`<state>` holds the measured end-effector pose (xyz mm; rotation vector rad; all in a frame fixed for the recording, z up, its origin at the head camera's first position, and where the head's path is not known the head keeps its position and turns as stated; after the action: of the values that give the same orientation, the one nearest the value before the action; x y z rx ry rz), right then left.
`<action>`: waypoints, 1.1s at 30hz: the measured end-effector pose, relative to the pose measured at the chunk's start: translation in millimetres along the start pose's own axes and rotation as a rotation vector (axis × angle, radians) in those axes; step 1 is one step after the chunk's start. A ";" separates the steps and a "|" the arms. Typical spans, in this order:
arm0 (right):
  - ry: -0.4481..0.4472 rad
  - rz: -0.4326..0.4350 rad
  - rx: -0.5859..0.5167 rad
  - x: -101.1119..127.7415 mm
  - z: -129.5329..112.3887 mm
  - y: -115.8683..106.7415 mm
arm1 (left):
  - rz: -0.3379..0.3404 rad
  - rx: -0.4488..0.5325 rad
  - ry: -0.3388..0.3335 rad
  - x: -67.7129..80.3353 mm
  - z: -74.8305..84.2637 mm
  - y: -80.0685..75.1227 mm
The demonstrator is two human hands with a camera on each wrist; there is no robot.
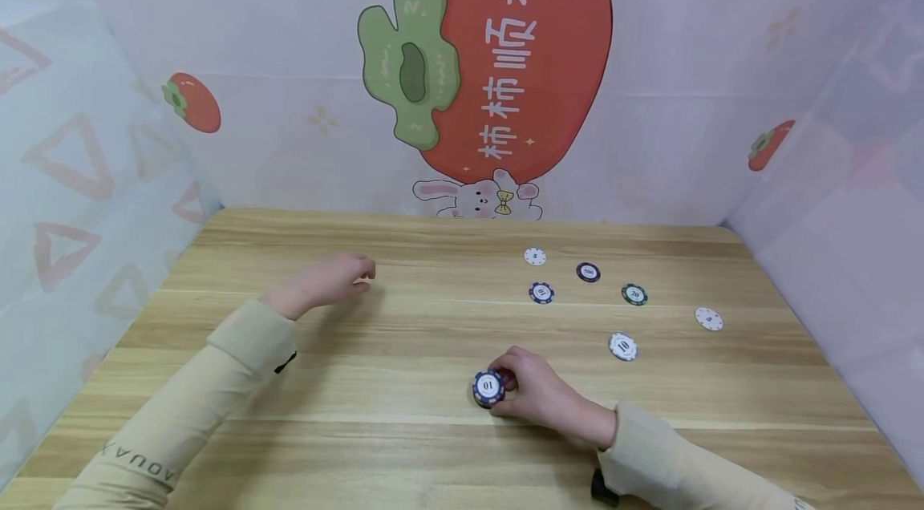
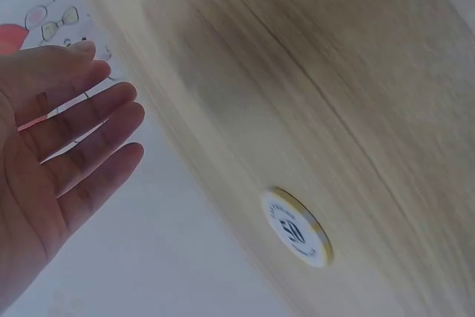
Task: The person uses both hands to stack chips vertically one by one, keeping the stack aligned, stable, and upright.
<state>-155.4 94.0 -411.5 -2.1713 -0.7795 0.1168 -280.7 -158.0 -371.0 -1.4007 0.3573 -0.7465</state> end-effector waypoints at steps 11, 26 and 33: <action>-0.004 0.008 0.013 -0.2 -1.0 -0.3 | 0.001 0.064 -0.132 18.2 -37.1 0.3; -0.009 0.013 0.003 0.1 -0.9 -0.5 | -0.042 0.170 -0.310 38.0 -71.0 8.4; -0.014 0.020 0.000 0.5 -2.0 -0.7 | -0.069 0.174 -0.323 39.5 -79.7 13.4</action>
<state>-154.7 93.4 -409.5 -2.1810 -0.7661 0.1424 -299.2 -244.0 -389.3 -1.3460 -0.0081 -0.5790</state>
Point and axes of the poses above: each hand's wrist, its own x-axis away from the middle knuckle, its own y-axis out of the palm, z = x × y, the point moved 6 cm from there along -x, towards the middle knuckle, and after that the axes turned 8 degrees about -z, right-handed, at the moved point
